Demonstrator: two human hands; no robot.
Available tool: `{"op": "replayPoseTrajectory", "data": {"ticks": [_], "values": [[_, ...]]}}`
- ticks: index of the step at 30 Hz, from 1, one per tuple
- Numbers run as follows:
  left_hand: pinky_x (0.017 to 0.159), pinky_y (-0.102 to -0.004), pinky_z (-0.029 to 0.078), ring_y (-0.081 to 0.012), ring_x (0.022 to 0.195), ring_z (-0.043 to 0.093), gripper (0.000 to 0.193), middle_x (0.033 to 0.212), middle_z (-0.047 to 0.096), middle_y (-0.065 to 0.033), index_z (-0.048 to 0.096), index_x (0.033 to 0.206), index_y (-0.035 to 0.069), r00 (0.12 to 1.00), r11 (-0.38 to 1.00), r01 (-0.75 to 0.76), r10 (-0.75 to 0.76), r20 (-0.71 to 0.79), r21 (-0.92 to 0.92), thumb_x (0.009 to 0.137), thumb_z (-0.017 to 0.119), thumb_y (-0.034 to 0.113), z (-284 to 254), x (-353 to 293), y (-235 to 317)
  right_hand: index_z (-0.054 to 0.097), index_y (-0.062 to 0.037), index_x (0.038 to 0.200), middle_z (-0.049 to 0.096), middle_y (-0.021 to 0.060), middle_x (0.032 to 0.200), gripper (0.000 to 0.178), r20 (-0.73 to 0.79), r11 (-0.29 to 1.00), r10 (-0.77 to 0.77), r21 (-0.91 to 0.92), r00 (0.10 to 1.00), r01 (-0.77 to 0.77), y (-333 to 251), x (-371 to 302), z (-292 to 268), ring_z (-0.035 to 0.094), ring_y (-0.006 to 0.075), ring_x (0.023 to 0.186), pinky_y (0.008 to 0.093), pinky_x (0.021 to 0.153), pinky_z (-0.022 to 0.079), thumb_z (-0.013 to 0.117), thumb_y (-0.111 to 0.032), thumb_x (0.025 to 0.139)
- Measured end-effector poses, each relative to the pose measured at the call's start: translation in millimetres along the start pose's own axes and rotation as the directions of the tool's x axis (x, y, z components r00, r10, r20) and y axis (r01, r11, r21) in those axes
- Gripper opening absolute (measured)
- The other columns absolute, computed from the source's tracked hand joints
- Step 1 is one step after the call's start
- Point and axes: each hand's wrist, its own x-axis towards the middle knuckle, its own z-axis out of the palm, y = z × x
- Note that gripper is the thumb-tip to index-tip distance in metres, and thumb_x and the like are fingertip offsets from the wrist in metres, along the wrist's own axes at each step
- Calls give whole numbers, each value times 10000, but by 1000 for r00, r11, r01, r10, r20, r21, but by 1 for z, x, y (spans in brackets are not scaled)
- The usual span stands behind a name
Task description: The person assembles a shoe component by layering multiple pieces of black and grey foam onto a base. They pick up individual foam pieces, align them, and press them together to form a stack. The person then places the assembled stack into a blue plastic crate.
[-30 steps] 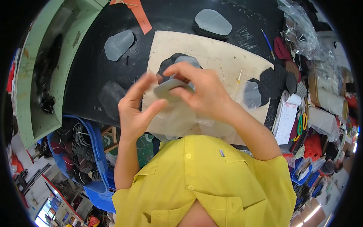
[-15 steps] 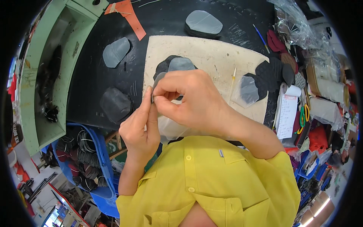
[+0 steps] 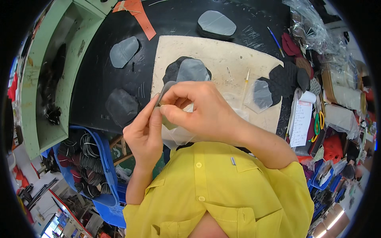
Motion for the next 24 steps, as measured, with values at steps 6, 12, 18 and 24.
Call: {"op": "replayPoseTrajectory", "data": {"ticks": [6,12,18,24], "values": [[600,-265,513,-193,632,674,303,848,698,-186,639,1163,-63,919,824,-384,383,91,416,861,610,-64,0,0,-2,683,57,915,689,90,760,164,53,982,129,132,990,-135,-2,-1,0,659,113,726,254,667,528,605,-82,877],[572,-276,505,-254,618,667,328,812,678,-197,634,1170,-62,893,772,-441,428,137,459,843,616,-82,0,-4,-3,676,50,871,662,63,706,156,137,970,171,152,976,-191,-1,2,-6,612,81,672,244,620,498,605,-88,866],[637,-225,506,-121,713,665,279,870,715,-158,643,1149,-76,989,986,-107,92,118,128,874,616,-40,-3,-8,2,625,36,780,626,32,697,127,61,969,166,175,984,-174,11,-2,-1,576,73,648,242,594,463,607,-78,835],[665,-204,489,-62,744,602,223,849,677,-41,668,1057,-63,951,868,301,-306,52,-394,958,594,123,1,-8,-2,594,22,735,607,76,662,90,-73,998,-54,-21,996,52,9,-4,16,580,114,587,255,552,452,610,-59,771]]}}
